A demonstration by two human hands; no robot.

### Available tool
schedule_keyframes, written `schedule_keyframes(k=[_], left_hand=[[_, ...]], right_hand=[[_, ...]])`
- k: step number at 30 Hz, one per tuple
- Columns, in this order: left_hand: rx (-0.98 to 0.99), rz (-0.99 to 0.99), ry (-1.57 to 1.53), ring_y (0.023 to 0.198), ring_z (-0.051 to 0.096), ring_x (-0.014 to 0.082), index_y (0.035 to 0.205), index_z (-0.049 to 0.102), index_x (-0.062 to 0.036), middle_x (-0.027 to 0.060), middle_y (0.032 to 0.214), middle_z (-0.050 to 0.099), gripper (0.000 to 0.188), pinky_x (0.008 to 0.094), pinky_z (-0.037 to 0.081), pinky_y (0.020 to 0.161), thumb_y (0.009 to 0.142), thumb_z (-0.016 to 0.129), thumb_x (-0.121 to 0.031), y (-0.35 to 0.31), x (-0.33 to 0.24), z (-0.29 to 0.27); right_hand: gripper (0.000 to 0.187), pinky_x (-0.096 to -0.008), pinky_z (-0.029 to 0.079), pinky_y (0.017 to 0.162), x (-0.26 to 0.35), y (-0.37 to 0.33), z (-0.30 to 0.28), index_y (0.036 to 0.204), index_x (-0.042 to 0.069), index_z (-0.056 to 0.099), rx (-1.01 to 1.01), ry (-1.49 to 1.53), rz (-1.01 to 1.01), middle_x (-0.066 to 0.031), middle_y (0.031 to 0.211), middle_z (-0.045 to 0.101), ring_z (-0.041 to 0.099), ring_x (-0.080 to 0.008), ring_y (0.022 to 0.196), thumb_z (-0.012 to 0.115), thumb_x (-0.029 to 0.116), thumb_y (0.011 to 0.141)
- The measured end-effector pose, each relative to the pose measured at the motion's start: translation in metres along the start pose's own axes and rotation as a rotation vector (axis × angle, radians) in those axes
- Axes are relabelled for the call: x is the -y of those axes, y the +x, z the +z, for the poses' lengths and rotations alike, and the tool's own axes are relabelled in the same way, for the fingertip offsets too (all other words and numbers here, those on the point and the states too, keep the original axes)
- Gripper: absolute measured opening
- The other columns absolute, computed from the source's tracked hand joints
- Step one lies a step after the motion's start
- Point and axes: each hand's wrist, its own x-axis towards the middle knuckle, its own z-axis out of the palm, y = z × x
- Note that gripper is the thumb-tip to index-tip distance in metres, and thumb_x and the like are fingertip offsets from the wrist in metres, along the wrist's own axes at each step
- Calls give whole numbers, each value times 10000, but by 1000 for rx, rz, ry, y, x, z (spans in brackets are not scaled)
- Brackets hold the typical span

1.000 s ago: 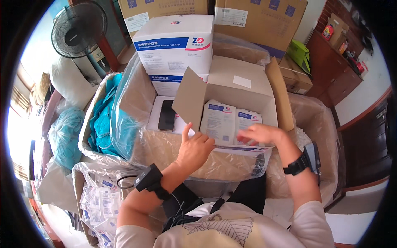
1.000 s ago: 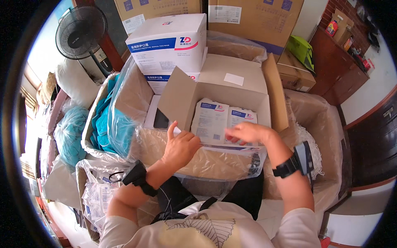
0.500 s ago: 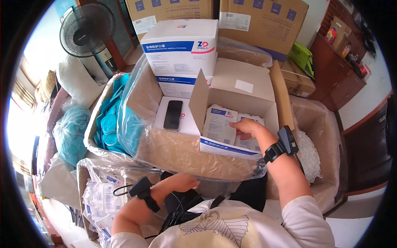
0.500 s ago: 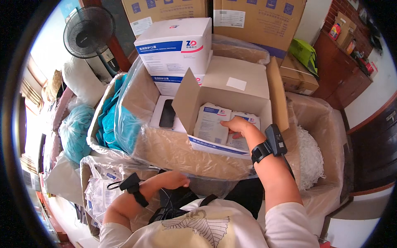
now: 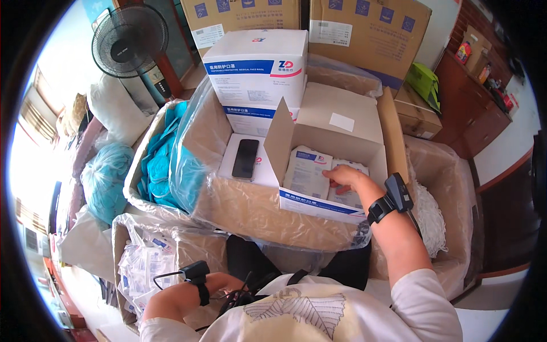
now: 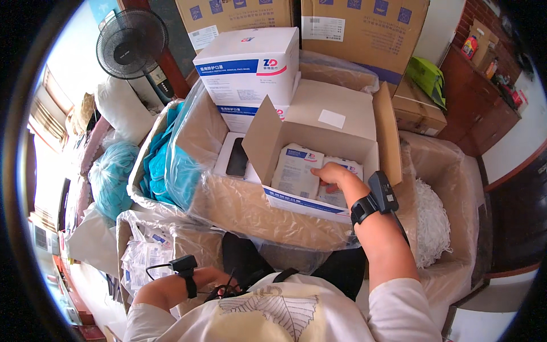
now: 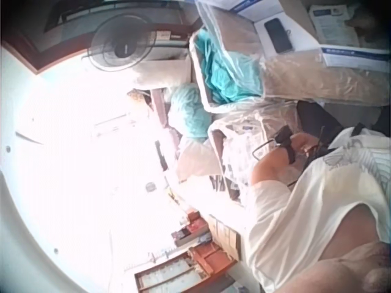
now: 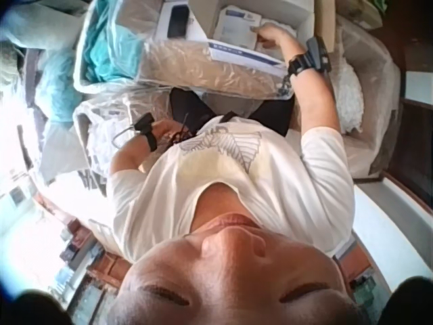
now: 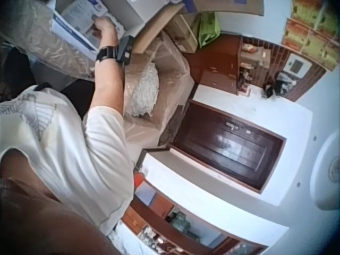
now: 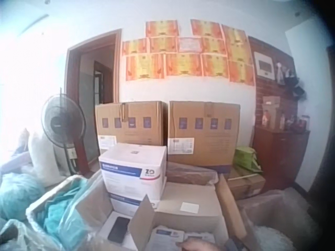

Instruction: Checking and folding face masks and placing them into cardboard boxes.

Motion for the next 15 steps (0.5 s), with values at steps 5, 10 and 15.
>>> schedule_keyframes(k=[5, 10, 15], left_hand=[[-36, 19, -149, 662, 547, 149, 1159, 542, -97, 33, 891, 557, 371, 302, 475, 583, 878, 478, -330, -2, 39, 13], [-65, 29, -258, 697, 555, 148, 1156, 545, -90, 32, 905, 574, 373, 301, 479, 605, 885, 472, -335, -8, 65, 25], [-98, 35, -313, 732, 564, 147, 1154, 548, -84, 32, 918, 592, 375, 301, 484, 626, 891, 467, -339, -11, 85, 33]], right_hand=[[408, -365, 489, 741, 1, 7, -1, 1114, 47, 549, -4, 38, 27, -74, 1038, 573, 551, -188, 921, 529, 374, 872], [369, -378, 477, 773, 3, 3, -3, 1088, 56, 558, -27, 144, 47, -72, 1026, 581, 561, -187, 907, 555, 349, 863], [321, -359, 469, 754, 11, 8, 6, 1052, 57, 569, -69, 152, 24, -67, 974, 590, 560, -183, 880, 580, 308, 853]])
